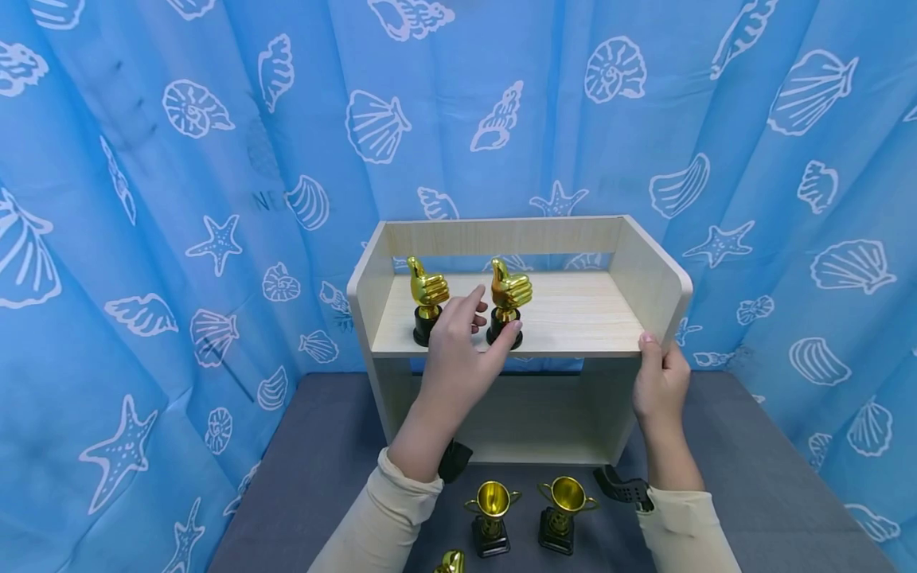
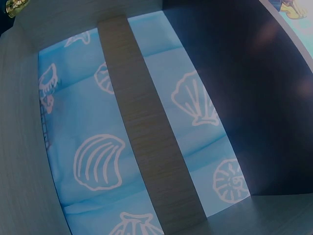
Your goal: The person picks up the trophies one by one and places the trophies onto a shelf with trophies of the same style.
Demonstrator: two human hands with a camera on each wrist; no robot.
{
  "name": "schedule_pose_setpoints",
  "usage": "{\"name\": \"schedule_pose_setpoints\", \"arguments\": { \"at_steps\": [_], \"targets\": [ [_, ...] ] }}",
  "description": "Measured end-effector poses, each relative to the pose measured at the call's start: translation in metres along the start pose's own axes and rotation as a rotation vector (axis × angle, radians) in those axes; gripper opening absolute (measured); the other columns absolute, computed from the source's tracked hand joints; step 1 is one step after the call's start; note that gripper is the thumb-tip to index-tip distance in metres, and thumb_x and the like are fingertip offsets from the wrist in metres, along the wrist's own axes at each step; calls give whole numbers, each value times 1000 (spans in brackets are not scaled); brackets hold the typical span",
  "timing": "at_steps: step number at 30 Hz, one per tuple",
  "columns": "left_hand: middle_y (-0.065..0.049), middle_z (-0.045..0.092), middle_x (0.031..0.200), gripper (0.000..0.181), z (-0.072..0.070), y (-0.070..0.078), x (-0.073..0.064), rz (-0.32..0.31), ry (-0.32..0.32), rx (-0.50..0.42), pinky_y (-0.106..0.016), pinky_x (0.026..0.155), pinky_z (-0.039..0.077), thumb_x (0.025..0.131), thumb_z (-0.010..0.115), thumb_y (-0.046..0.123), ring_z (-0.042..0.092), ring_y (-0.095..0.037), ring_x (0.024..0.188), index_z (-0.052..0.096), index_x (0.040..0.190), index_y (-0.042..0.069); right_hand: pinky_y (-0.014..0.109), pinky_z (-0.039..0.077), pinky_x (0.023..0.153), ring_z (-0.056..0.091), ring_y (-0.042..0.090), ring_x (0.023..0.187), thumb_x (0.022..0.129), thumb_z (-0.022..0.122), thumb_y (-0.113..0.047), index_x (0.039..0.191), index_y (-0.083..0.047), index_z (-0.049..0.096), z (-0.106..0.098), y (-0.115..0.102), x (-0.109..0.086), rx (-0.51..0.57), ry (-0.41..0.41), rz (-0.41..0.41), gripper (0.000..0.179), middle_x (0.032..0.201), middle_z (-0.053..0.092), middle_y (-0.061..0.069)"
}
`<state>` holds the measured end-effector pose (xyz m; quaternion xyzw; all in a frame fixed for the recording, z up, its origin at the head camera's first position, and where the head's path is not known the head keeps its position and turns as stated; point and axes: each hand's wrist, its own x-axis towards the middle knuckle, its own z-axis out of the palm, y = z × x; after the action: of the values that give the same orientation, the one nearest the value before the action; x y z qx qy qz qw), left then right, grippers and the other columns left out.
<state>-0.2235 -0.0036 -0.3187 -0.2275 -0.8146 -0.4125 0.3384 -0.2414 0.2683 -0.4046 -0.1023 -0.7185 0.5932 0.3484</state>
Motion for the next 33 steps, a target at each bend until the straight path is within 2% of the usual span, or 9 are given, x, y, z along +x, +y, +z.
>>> {"name": "schedule_pose_setpoints", "arguments": {
  "at_steps": [8, 15, 23, 33],
  "targets": [
    [-18, 70, 114, 61, -2, -2, -7, 9, 2, -13, -35, 85, 64, 95, 83, 26, 69, -25, 95, 61, 143, -5, 59, 41, 117, 58, 31, 131, 111, 45, -37, 148, -3, 60, 0, -1, 0, -4, 4, 18, 52, 150, 62, 18],
    [-18, 70, 114, 61, -5, -1, -13, 7, -4, -34, -34, 87, 64, 95, 83, 26, 69, -24, 95, 61, 144, -4, 45, 45, 110, 60, 17, 121, 111, 46, -36, 144, -3, 63, 1, 0, 1, -20, 22, 16, 50, 146, 65, 18],
    [-17, 71, 113, 60, -7, -3, -21, 3, 1, -44, -34, 86, 64, 95, 83, 26, 71, -25, 94, 62, 143, -2, 59, 40, 117, 57, 32, 132, 111, 45, -36, 147, -3, 60, 1, 0, 0, 9, 3, 7, 51, 150, 62, 17],
    [-17, 71, 115, 53, -12, -8, -32, -11, 20, -76, -40, 84, 63, 93, 85, 24, 71, -26, 96, 68, 137, 0, 56, 41, 117, 58, 31, 131, 111, 45, -35, 145, -2, 62, 1, -1, 0, -7, 10, 7, 50, 149, 63, 18]
  ]
}}
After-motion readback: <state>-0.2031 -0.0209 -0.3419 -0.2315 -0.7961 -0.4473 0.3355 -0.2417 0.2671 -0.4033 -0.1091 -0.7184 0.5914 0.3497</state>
